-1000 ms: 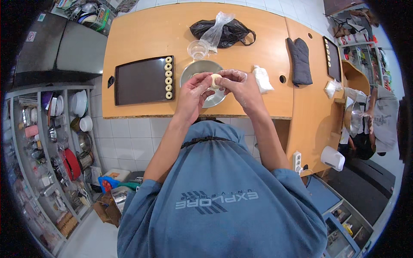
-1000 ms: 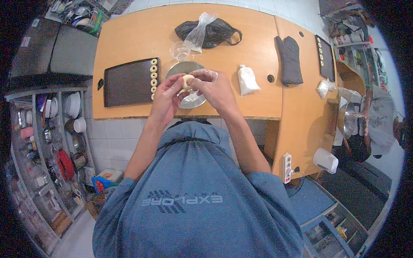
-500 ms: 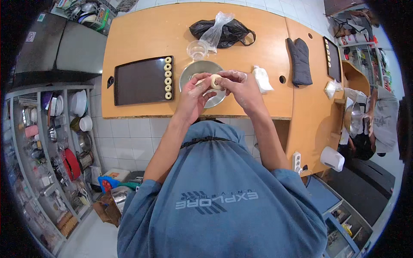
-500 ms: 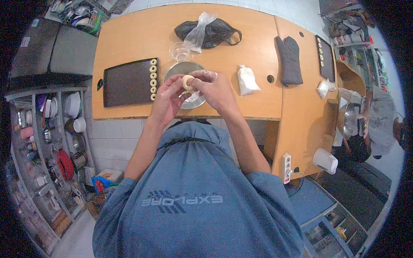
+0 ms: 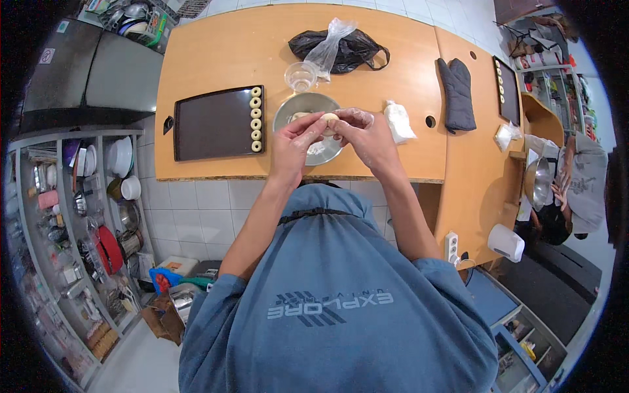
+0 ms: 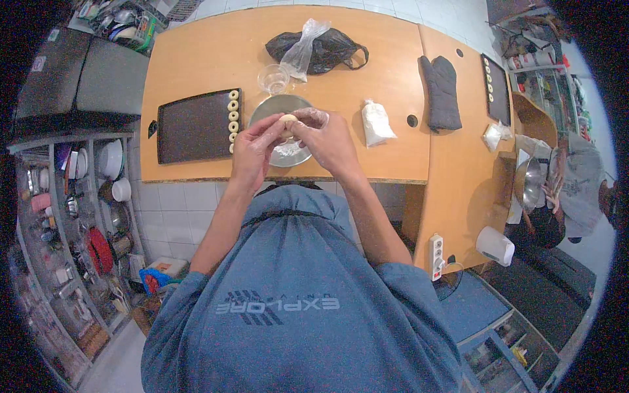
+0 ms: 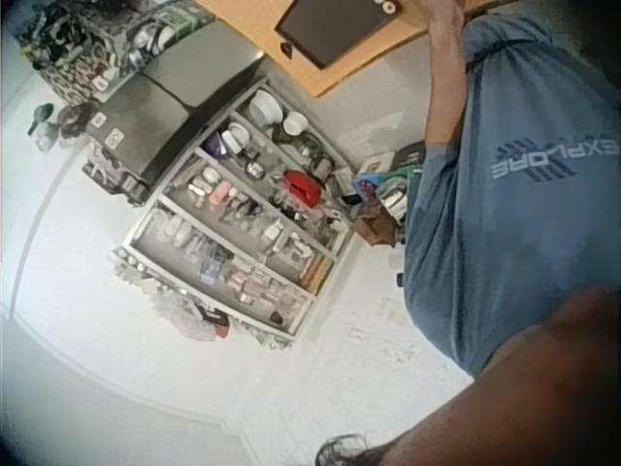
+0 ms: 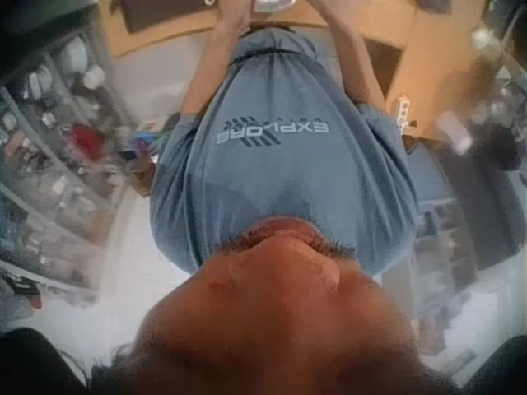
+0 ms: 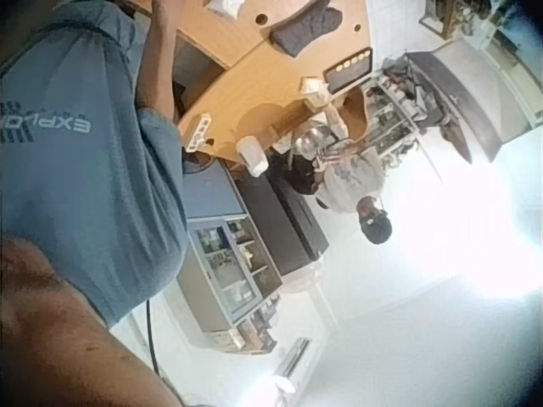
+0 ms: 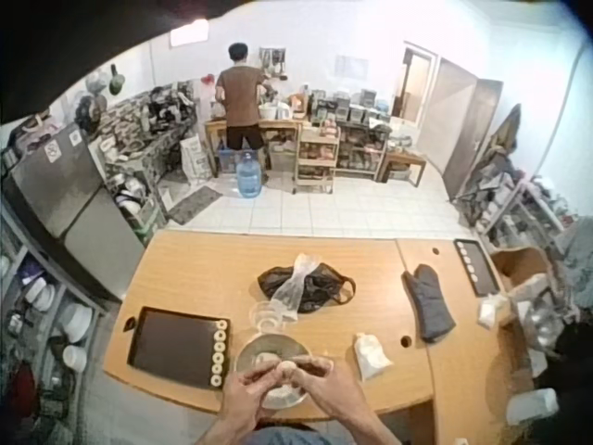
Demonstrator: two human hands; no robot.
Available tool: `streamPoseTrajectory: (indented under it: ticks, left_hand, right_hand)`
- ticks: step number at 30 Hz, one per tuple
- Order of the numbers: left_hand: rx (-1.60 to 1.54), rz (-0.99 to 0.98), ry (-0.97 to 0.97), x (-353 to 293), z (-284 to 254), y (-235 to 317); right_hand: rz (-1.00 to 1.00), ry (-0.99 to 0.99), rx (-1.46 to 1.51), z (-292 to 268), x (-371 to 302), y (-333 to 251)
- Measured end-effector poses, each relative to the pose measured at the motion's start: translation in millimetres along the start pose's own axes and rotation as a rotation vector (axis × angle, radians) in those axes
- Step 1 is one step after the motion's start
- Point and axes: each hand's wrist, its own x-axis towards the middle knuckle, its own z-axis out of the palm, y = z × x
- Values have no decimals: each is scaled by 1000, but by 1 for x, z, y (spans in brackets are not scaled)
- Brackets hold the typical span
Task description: The person forms small pieces of dough by hand, rolling them into spheres and flattening them slightly before placing them onto a baking tray.
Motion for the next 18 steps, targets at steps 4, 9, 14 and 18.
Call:
streamPoseTrajectory:
  ticks: [4, 9, 14, 18]
  left_hand:
    - [48, 34, 72, 0, 2, 2]
    - [-98, -11, 63, -2, 4, 7]
    - [-79, -7, 64, 0, 0, 2]
    - [-70, 5, 33, -1, 1, 1]
  right_hand:
    - [8, 22, -8, 1, 1, 2]
    - [38, 45, 69, 3, 1, 0]
    - [47, 49, 70, 2, 0, 0]
    - [41, 56, 88, 1, 2, 5]
